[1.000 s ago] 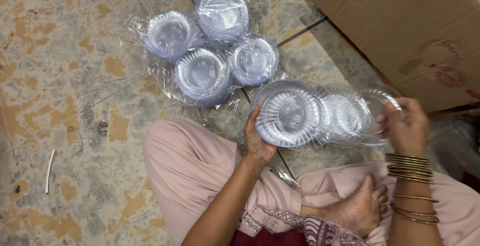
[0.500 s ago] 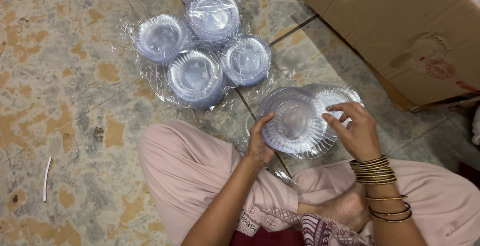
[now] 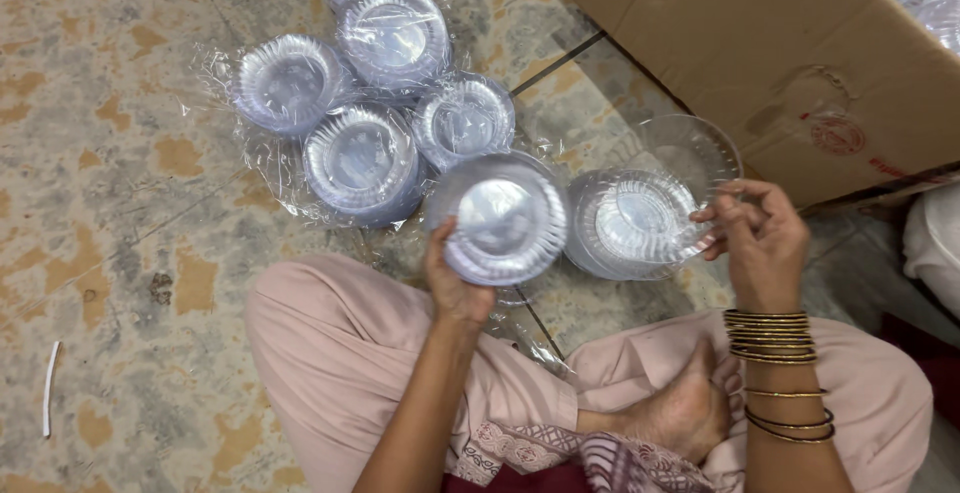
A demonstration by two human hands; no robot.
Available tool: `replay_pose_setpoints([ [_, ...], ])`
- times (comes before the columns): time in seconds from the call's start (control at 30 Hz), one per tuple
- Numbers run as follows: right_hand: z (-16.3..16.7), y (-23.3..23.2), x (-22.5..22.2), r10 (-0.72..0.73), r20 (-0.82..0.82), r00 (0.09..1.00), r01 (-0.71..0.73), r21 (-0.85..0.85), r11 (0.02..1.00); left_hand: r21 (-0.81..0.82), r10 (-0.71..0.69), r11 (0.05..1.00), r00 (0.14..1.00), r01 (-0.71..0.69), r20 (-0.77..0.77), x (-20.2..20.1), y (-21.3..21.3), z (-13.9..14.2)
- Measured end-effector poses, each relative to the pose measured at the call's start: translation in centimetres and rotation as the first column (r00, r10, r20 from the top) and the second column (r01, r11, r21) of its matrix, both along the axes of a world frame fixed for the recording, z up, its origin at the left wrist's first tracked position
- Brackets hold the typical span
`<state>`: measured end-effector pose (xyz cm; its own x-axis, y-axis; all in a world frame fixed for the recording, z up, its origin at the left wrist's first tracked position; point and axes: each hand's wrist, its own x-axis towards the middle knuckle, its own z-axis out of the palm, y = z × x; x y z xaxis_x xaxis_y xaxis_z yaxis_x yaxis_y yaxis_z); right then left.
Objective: The person sits on the floor and stacks clear plastic plates one by one. They pick up individual plates from a pile and place them into a growing stack, occasionally handing a stack to another person.
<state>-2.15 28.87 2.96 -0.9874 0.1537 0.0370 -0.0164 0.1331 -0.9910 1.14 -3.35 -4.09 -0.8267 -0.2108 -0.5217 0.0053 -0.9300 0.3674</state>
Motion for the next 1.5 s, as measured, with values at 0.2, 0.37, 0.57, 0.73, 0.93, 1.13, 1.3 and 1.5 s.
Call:
replay_pose_setpoints([
  [0.2, -0.5, 1.1, -0.5, 0.026, -0.172, 0.985, 0.111, 0.735, 0.669, -0.063, 0.165, 0.982, 0.973, -0.177, -0.161, 1.2, -5.7, 4.6],
  [0.37, -0.3, -5.4, 0.6, 0.248, -0.088, 0.965, -0.07, 0.821, 0.566, 0.014, 0.22, 0.975, 0.949, -0.222, -0.226, 1.0, -6.7, 5.4],
  [0.57, -3.7, -15.9, 2.5, 0.794, 0.089, 0.602, -0.279, 0.955, 0.104, 0.039, 0.221, 0.975, 0.96, -0.218, -0.169, 1.0, -6.8, 5.8],
  [0.73, -4.9, -16.7, 3.9, 0.83, 0.112, 0.546, -0.174, 0.984, -0.018, 0.069, 0.173, 0.984, 0.968, -0.163, -0.181, 1.5, -6.3, 6.9],
  [0.93, -1.5, -17.2, 4.5, 0.802, -0.025, 0.596, -0.25, 0.944, 0.215, 0.125, 0.189, 0.979, 0.95, -0.162, -0.249, 1.8, -6.0, 7.9],
  [1.13, 3.5, -12.4, 7.0, 0.25, -0.345, 0.905, 0.061, 0.685, 0.726, 0.187, 0.185, 0.975, 0.909, -0.122, -0.372, 2.3, -5.6, 9.2],
  [1.3, 4.2, -7.7, 6.4, 0.221, -0.463, 0.858, 0.267, 0.771, 0.579, 0.148, 0.132, 0.985, 0.923, -0.082, -0.363, 2.9, -4.2, 9.7],
  [1.5, 4.7, -8.0, 5.8, 0.327, -0.335, 0.884, 0.085, 0.801, 0.592, 0.111, -0.07, 0.988, 0.959, 0.104, -0.273, 3.3, -1.0, 8.3],
])
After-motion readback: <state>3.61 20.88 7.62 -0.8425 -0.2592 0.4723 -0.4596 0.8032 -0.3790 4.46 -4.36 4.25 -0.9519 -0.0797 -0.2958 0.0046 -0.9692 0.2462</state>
